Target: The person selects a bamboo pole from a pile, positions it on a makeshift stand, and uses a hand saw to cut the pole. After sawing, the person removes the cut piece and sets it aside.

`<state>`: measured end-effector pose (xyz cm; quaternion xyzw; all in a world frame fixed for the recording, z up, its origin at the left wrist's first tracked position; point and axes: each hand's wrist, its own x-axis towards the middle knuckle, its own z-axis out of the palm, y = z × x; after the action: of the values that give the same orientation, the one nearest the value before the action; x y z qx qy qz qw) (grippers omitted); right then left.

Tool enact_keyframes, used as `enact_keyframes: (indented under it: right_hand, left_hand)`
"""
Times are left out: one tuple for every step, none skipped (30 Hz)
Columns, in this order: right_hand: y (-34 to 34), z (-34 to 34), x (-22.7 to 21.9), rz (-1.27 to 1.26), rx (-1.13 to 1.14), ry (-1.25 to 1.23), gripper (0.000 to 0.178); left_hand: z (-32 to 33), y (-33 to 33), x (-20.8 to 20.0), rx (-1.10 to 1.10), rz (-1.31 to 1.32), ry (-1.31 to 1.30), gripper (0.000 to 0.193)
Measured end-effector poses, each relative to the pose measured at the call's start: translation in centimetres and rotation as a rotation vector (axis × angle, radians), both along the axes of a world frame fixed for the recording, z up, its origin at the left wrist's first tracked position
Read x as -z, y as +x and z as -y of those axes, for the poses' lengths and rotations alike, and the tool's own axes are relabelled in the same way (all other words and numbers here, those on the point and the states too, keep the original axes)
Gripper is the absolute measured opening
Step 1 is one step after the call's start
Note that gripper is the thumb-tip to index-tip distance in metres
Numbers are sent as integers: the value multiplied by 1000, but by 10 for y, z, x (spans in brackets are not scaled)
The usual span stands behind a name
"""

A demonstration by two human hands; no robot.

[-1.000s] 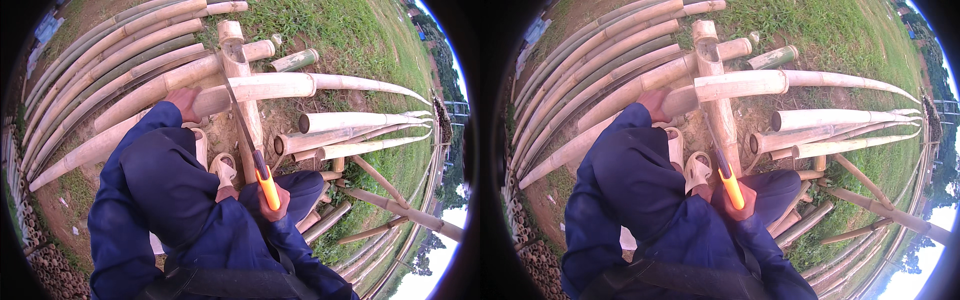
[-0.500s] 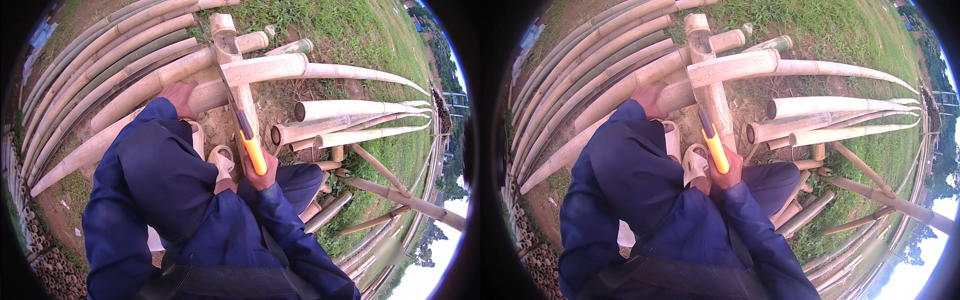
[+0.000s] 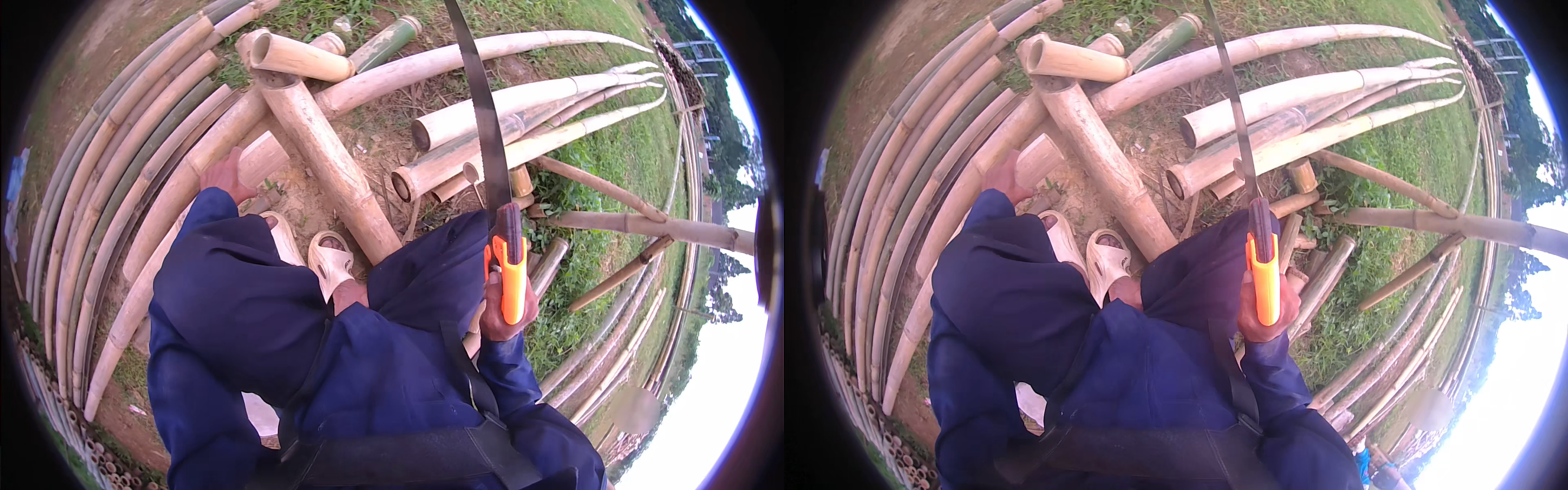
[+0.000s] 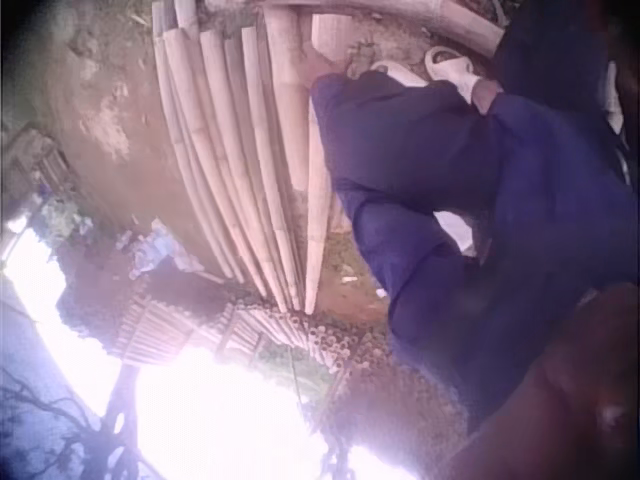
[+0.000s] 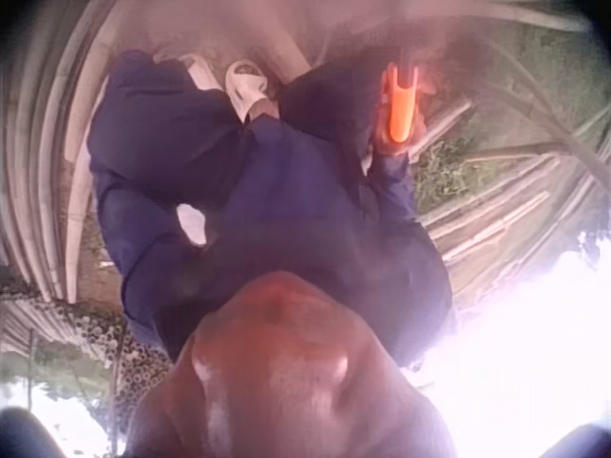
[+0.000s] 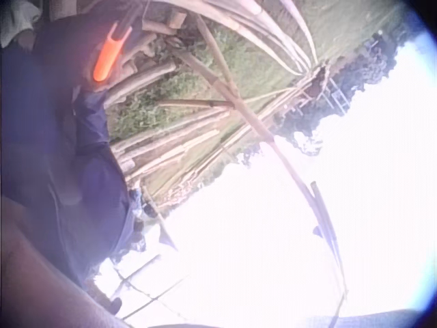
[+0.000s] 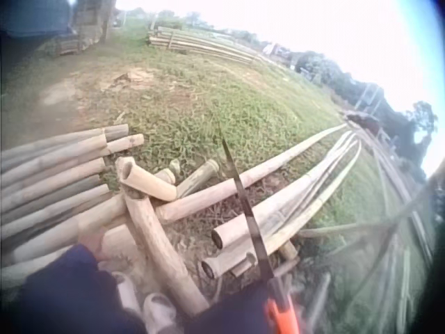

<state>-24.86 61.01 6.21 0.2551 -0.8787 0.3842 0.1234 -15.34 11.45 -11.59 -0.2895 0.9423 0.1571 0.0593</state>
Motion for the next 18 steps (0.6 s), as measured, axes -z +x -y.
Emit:
enact_keyframes:
  right_hand:
    - [3, -20, 2, -84, 63, 12, 17]
    - [9, -38, 2, -7, 146, -13, 14]
    - [19, -56, -1, 61, 240, -24, 12]
    - [25, -66, -2, -38, 271, 10, 11]
    - [33, -75, -1, -63, 289, 23, 12]
    - [42, -89, 4, -17, 317, 42, 12]
    - [51, -100, 12, 28, 322, 61, 11]
    - [65, -118, 20, 41, 426, 81, 11]
    - [74, -126, 32, 66, 480, 77, 11]
    - [80, -134, 42, 90, 527, 73, 11]
    - [82, -133, 48, 109, 534, 74, 12]
    - [86, -139, 60, 135, 558, 124, 12]
    - [89, -148, 76, 158, 574, 174, 12]
    - [89, -156, 91, 175, 612, 192, 12]
    - [87, -160, 106, 196, 634, 202, 13]
    - [84, -164, 119, 216, 649, 212, 13]
    - [79, -161, 131, 135, 619, 225, 17]
    - [75, -161, 144, 136, 613, 235, 20]
  left_hand:
    - [0, -5, 9, -26, 88, 27, 91]
    - [3, 1, 5, -28, 107, -8, 91]
    - [1, -2, 10, 3, 100, -30, 92]
    - [-1, -4, 17, 32, 96, -56, 94]
    - [3, 1, 28, 30, 95, -69, 96]
    - [4, 2, 42, 29, 94, -80, 97]
    - [2, 8, 49, -1, 110, -47, 98]
    - [-13, -12, 60, 24, 125, -3, 99]
    - [-14, -9, 60, -2, 150, 17, 100]
    - [-13, -6, 62, 0, 117, 9, 99]
    - [-10, 0, 66, -6, 88, 1, 99]
    - [-8, 4, 66, -14, 62, -5, 98]
    - [-7, 7, 67, -6, 3, -32, 97]
    - [-8, 6, 64, -5, -56, -63, 95]
    - [-5, 9, 54, -18, -113, -108, 93]
    - [-3, 9, 46, -26, -170, -87, 92]
    - [-1, 5, 37, -40, -227, -73, 90]
    - [0, 0, 27, -48, -280, -61, 88]
